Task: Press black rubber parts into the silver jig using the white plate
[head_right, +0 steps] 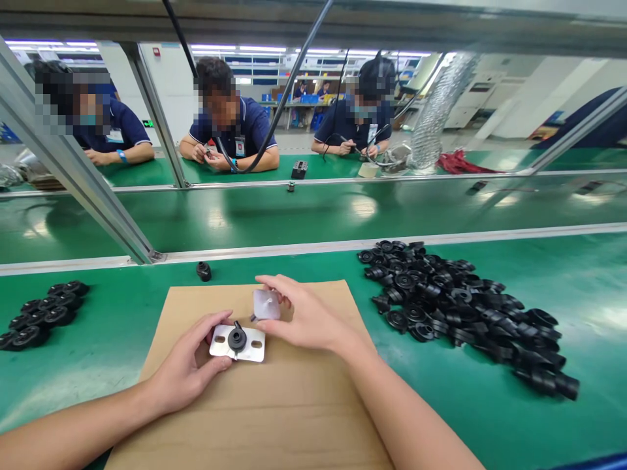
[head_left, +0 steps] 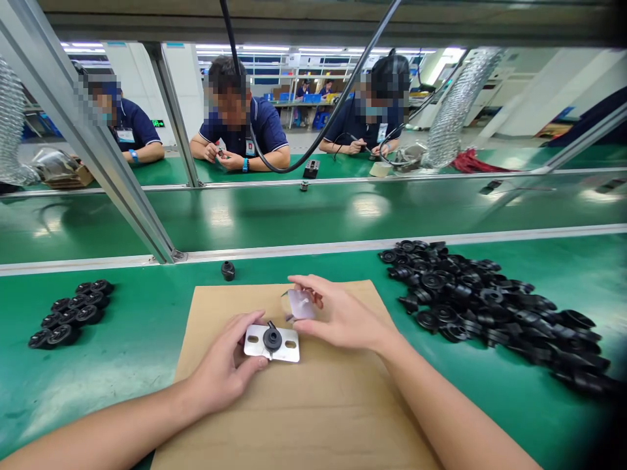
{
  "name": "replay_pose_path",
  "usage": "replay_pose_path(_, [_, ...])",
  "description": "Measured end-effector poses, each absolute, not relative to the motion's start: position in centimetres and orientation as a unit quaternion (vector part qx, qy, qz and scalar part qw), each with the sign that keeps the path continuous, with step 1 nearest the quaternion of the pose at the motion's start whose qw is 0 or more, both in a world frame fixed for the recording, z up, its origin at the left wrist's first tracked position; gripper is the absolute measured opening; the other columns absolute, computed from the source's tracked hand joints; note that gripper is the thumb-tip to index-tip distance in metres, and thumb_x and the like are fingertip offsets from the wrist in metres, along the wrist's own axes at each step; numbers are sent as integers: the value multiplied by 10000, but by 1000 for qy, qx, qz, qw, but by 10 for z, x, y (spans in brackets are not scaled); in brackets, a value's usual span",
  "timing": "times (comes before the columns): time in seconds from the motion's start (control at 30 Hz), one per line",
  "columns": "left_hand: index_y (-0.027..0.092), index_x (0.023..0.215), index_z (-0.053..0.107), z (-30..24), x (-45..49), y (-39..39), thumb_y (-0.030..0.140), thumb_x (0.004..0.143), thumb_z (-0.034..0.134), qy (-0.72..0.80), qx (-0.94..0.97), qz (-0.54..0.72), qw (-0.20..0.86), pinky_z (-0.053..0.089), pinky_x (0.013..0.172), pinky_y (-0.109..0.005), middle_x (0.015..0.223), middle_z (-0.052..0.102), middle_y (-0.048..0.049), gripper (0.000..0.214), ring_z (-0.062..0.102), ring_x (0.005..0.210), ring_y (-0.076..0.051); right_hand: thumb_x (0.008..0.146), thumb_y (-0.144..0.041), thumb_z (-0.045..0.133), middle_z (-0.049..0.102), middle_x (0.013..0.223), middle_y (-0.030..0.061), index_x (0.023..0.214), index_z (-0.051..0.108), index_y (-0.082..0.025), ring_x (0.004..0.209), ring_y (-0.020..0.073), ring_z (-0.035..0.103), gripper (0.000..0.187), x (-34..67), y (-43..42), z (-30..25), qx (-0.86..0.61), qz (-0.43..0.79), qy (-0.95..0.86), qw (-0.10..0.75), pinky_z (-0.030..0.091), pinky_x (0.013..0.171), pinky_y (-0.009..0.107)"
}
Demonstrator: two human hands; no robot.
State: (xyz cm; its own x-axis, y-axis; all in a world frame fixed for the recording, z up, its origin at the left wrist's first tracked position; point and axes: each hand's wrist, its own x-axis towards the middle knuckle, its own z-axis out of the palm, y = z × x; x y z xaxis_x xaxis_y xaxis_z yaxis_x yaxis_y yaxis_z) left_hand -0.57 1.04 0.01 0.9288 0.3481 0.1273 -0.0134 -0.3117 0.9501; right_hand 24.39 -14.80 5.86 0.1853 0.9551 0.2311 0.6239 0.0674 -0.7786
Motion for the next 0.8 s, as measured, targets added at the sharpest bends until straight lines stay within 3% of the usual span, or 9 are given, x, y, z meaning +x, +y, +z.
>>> replay_pose_path(0.1, [374,1544,452,-1,-6,11,265,978,708,102,790,160,583,447,1085,-482,1496,538,-62,631,526,1325,-300,935,-341,835,648,1305,82,1549,510,-269,1056,266,627,699,217,-143,62,-580,205,-647,450,532,917,390])
replay_pose_path(0.37, [359,1540,474,2,-4,11,293,956,758,106,784,154,593,466,1058,-464,1474,570,-57,654,555,1278,-295,919,-170,836,624,1399,67,1575,470,-280,1213,291,581,759,203,-140,67,-530,197,-708,423,456,1045,452])
replay_pose_path(0.57, [309,1544,477,4,-3,10,304,957,755,107,785,150,591,488,1085,-482,1490,563,-96,649,566,1286,-311,979,-167,783,626,1309,96,1519,555,-256,1146,305,570,593,201,-142,74,-546,198,-731,358,489,975,462])
replay_pose_path(0.73, [302,1547,491,-2,-3,10,284,911,797,101,776,169,599,432,1208,-561,1520,546,-110,706,531,1373,-341,1003,-157,688,580,1404,55,1537,529,-357,1279,297,549,592,203,-144,77,-566,260,-708,332,510,1088,453])
replay_pose_path(0.8, [299,1547,495,-8,0,9,276,875,826,100,774,184,598,415,1229,-568,1528,539,-113,750,516,1394,-351,971,-197,724,580,1431,56,1549,516,-394,1306,336,559,645,207,-148,65,-584,238,-705,326,548,1090,476])
